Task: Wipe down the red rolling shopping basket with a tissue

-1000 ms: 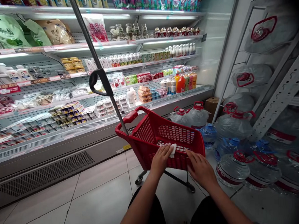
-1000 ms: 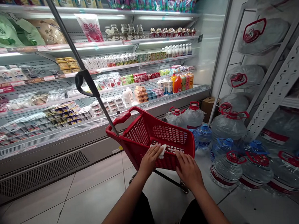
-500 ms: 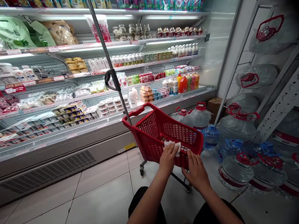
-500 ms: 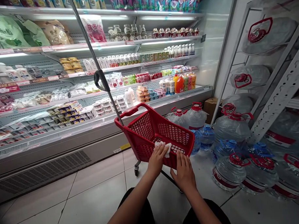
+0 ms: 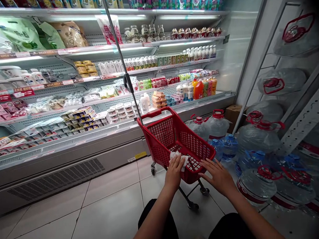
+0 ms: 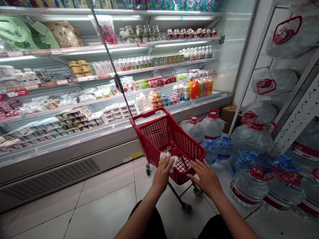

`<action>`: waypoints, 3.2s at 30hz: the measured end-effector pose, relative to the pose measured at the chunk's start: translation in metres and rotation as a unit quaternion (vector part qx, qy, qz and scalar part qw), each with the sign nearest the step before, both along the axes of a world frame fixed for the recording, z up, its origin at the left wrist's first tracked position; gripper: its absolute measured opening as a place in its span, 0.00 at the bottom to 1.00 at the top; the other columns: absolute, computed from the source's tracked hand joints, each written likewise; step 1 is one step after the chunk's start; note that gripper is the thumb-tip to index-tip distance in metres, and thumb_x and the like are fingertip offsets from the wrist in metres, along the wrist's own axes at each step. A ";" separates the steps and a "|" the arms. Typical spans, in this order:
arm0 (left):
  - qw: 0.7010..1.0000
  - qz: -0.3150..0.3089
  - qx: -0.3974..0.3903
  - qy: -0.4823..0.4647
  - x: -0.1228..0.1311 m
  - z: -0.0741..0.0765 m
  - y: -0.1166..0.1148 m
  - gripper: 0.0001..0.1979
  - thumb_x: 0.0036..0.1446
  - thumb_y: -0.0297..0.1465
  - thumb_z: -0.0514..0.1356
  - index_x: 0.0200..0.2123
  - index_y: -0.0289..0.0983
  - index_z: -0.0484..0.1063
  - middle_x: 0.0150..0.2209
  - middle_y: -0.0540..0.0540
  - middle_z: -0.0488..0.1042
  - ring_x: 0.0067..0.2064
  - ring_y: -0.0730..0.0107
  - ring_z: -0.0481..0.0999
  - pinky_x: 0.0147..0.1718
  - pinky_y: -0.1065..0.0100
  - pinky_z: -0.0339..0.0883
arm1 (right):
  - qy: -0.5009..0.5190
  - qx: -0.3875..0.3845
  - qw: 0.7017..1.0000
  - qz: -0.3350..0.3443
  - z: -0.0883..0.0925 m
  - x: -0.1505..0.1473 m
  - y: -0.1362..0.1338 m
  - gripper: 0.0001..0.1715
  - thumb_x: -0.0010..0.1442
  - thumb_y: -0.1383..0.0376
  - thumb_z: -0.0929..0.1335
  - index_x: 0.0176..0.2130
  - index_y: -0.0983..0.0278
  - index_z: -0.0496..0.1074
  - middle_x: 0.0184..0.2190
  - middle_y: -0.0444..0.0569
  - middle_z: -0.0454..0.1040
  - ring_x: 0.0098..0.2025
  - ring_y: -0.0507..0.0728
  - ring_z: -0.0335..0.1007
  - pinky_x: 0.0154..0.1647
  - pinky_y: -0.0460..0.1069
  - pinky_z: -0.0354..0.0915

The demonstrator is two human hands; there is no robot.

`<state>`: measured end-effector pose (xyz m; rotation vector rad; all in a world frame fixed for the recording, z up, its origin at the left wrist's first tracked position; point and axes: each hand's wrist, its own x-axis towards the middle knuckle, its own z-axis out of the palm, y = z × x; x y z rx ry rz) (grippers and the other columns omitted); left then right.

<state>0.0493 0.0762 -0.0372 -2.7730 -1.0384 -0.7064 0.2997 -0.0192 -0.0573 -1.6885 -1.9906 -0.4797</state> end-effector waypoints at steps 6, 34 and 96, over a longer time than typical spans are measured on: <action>0.999 -0.016 -0.032 -0.027 0.005 0.001 -0.006 0.35 0.64 0.15 0.50 0.72 0.41 0.57 0.75 0.42 0.53 0.75 0.57 0.51 0.69 0.48 0.59 | 0.044 0.057 0.997 -0.004 0.007 -0.015 0.008 0.27 0.68 0.44 0.66 0.48 0.62 0.79 0.47 0.53 0.81 0.55 0.64 0.73 0.68 0.64 0.61; 0.999 0.017 0.031 -0.024 -0.048 -0.024 -0.070 0.43 0.61 0.14 0.45 0.77 0.39 0.40 0.75 0.44 0.53 0.75 0.61 0.50 0.68 0.50 0.63 | 0.017 -0.014 0.998 -0.051 0.008 -0.082 -0.032 0.52 0.68 0.44 0.63 0.77 0.57 0.35 0.79 0.52 0.33 0.78 0.71 0.32 0.74 0.71 0.43; 0.998 -0.024 0.049 -0.041 -0.030 -0.022 -0.050 0.30 0.69 0.20 0.51 0.71 0.37 0.58 0.68 0.43 0.67 0.72 0.63 0.62 0.68 0.53 0.63 | -0.030 -0.034 0.999 0.025 0.025 -0.068 -0.007 0.54 0.61 0.74 0.58 0.77 0.59 0.29 0.78 0.45 0.37 0.78 0.60 0.34 0.76 0.63 0.43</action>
